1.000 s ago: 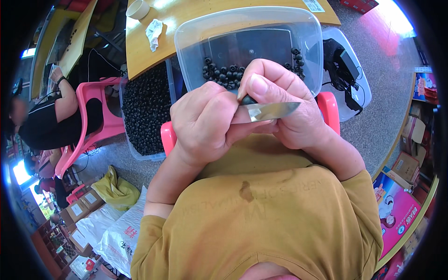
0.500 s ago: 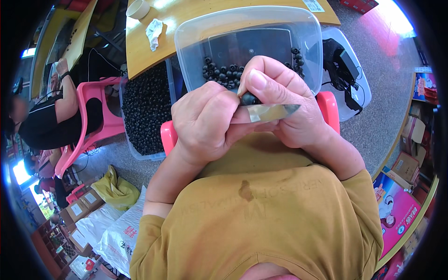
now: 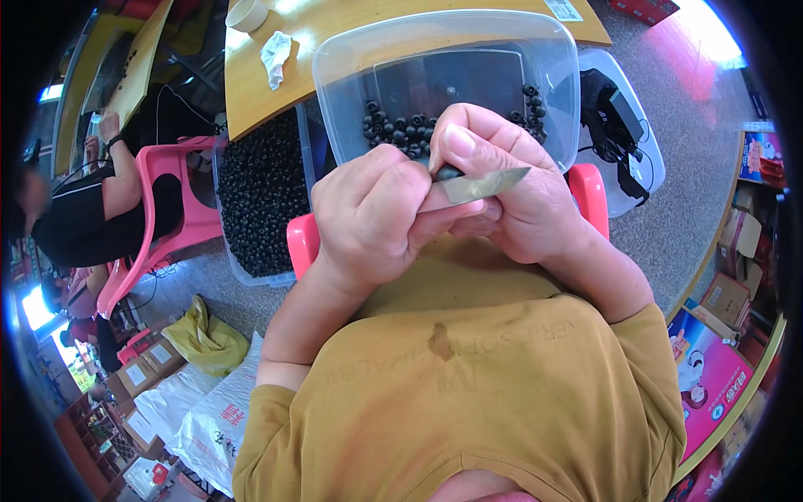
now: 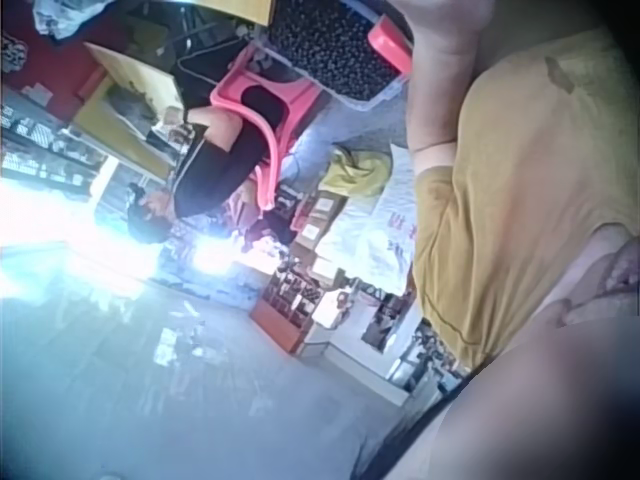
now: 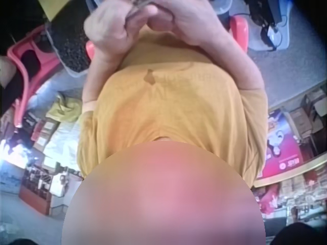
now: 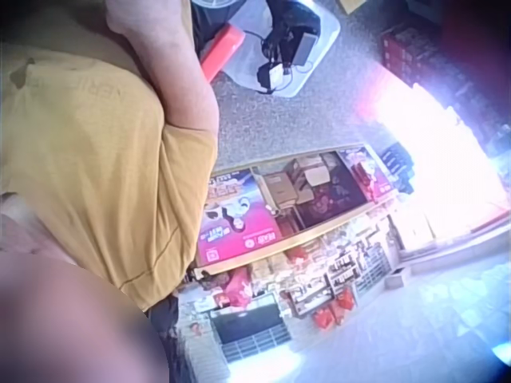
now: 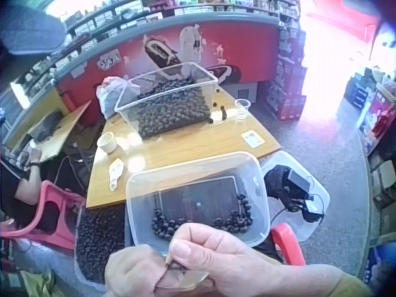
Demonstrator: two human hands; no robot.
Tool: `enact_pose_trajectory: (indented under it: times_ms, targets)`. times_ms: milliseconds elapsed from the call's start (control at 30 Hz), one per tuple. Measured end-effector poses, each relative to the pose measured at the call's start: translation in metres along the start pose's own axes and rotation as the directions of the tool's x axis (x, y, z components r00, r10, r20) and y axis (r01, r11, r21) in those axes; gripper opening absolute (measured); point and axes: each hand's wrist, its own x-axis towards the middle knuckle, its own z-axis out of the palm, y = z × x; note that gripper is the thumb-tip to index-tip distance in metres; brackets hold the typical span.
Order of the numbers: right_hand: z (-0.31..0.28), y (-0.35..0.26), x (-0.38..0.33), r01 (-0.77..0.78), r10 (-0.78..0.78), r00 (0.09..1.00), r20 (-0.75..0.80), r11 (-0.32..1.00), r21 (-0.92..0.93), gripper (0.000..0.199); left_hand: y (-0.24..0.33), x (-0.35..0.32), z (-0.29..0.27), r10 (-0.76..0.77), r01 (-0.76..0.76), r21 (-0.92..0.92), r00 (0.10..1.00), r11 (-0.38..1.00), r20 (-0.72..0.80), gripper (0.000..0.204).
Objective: Peeling small dark round objects using a small manual knife.
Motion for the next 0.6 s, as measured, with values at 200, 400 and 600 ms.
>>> enact_pose_trajectory:
  times_ms: [200,400,600]
  targets:
    - [0.0012,0.0011,0.0003,0.006,-0.006,1.0,0.006,1.0,0.002,0.023,0.0018,-0.0011,-0.005,-0.003,0.002,0.011,0.999,1.0,0.05,0.035]
    - [0.007,-0.0014,0.0002,-0.013,0.012,0.999,-0.041,1.0,-0.023,0.023,0.0027,-0.0016,-0.0072,-0.027,0.028,-0.002,0.997,1.0,0.078,0.028]
    - [0.0012,0.0024,0.0019,0.027,-0.027,1.0,0.002,1.0,-0.011,0.021,0.0074,0.0006,-0.0023,-0.113,0.111,-0.079,0.994,0.991,-0.013,0.03]
